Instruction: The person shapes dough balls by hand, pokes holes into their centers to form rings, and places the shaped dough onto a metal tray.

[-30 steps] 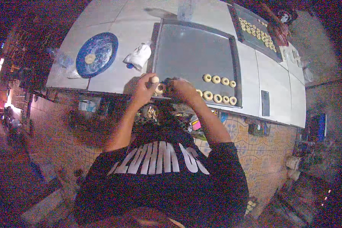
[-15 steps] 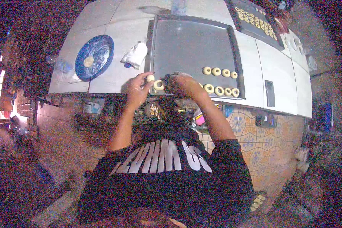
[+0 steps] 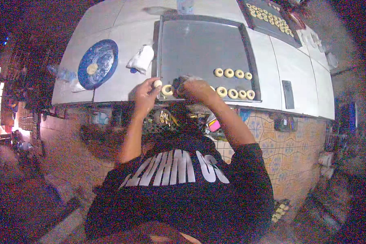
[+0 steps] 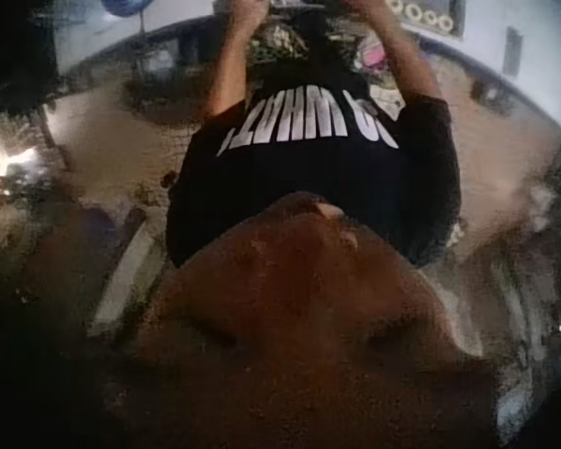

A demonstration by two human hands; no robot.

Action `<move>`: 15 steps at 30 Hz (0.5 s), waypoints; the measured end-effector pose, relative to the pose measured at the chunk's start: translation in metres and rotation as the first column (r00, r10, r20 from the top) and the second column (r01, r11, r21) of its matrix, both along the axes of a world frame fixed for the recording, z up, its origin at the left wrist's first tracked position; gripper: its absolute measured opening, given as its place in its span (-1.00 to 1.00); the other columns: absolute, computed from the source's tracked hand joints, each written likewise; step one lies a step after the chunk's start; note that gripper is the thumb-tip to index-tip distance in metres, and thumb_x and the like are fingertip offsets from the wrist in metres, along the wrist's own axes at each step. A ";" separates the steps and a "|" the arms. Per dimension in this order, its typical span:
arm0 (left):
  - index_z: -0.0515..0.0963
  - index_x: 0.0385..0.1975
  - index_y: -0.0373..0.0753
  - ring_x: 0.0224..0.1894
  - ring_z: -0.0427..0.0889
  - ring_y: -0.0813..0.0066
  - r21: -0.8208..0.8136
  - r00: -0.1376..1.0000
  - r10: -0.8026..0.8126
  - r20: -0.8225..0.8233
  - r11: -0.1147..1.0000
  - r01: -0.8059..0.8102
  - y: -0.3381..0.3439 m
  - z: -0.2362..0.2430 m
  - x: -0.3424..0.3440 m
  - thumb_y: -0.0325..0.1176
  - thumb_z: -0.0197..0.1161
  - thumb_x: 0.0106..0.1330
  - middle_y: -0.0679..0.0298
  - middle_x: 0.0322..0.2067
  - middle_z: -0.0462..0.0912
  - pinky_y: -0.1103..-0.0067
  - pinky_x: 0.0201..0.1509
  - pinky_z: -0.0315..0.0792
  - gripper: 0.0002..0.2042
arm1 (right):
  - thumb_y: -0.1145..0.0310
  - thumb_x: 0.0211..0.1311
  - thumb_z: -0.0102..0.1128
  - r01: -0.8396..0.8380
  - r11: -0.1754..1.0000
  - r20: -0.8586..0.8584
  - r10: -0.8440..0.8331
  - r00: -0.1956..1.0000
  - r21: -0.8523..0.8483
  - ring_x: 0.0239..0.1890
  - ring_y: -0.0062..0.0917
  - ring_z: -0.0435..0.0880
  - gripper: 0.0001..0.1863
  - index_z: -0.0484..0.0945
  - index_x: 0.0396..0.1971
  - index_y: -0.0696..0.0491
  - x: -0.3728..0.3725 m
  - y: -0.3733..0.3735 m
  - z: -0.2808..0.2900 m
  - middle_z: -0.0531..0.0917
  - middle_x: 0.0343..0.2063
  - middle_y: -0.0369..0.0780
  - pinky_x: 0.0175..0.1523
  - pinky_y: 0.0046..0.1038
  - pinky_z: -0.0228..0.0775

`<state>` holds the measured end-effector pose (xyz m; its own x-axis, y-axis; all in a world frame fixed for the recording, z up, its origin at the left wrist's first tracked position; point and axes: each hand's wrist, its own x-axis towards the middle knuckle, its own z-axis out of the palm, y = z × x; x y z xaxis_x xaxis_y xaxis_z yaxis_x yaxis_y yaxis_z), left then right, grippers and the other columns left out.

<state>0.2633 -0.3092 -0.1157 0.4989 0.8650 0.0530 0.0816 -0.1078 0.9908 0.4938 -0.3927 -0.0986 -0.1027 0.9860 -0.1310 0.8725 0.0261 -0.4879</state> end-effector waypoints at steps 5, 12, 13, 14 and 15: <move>0.59 0.11 -0.27 -0.17 0.62 0.59 0.042 0.997 0.006 -0.078 0.999 -0.003 0.003 -0.003 -0.003 -0.53 0.37 0.34 0.28 -0.17 0.69 0.63 -0.08 0.49 -0.66 | 0.35 0.17 0.28 -0.165 0.971 0.223 0.201 0.954 -0.172 0.26 -0.15 0.54 -0.63 0.71 0.01 -0.21 0.002 0.015 -0.002 0.56 0.20 -0.15 0.18 -0.13 0.52; 0.59 0.12 -0.25 -0.19 0.62 0.56 0.103 0.987 0.034 -0.158 0.995 -0.017 -0.003 0.014 -0.004 -0.53 0.36 0.35 0.27 -0.18 0.72 0.58 -0.10 0.50 -0.66 | 0.33 0.14 0.33 -0.225 0.969 0.190 0.202 0.961 0.106 0.28 -0.12 0.44 -0.69 0.73 -0.07 -0.16 0.005 0.003 0.001 0.55 0.22 -0.23 0.37 -0.13 0.36; 0.59 0.12 -0.25 -0.19 0.62 0.56 0.104 0.987 0.038 -0.157 0.994 -0.021 -0.002 0.010 -0.005 -0.53 0.36 0.35 0.27 -0.18 0.72 0.58 -0.10 0.50 -0.66 | 0.33 0.14 0.33 -0.228 0.968 0.192 0.205 0.960 0.108 0.28 -0.12 0.44 -0.69 0.73 -0.07 -0.16 0.007 0.005 0.002 0.55 0.22 -0.23 0.37 -0.13 0.36; 0.59 0.12 -0.26 -0.19 0.62 0.56 0.095 0.993 0.035 -0.110 0.995 -0.025 -0.001 0.007 -0.006 -0.53 0.36 0.35 0.27 -0.18 0.72 0.57 -0.10 0.50 -0.66 | 0.25 0.21 0.30 -0.234 0.972 0.148 0.226 0.963 0.035 0.29 -0.07 0.46 -0.68 0.70 -0.02 -0.13 0.011 0.008 0.003 0.54 0.24 -0.15 0.36 -0.10 0.36; 0.59 0.12 -0.26 -0.18 0.62 0.55 0.086 0.997 0.033 -0.064 0.996 -0.027 0.000 0.003 -0.007 -0.53 0.35 0.35 0.26 -0.18 0.72 0.56 -0.10 0.51 -0.66 | 0.17 0.28 0.27 -0.241 0.970 0.102 0.243 0.965 -0.038 0.31 -0.02 0.48 -0.66 0.68 0.03 -0.11 0.013 0.010 0.003 0.54 0.26 -0.06 0.36 -0.07 0.36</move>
<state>0.2559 -0.3093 -0.1124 0.4778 0.8733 0.0948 0.1503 -0.1877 0.9707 0.5067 -0.3830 -0.0959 -0.3221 0.9297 -0.1786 0.8883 0.2315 -0.3967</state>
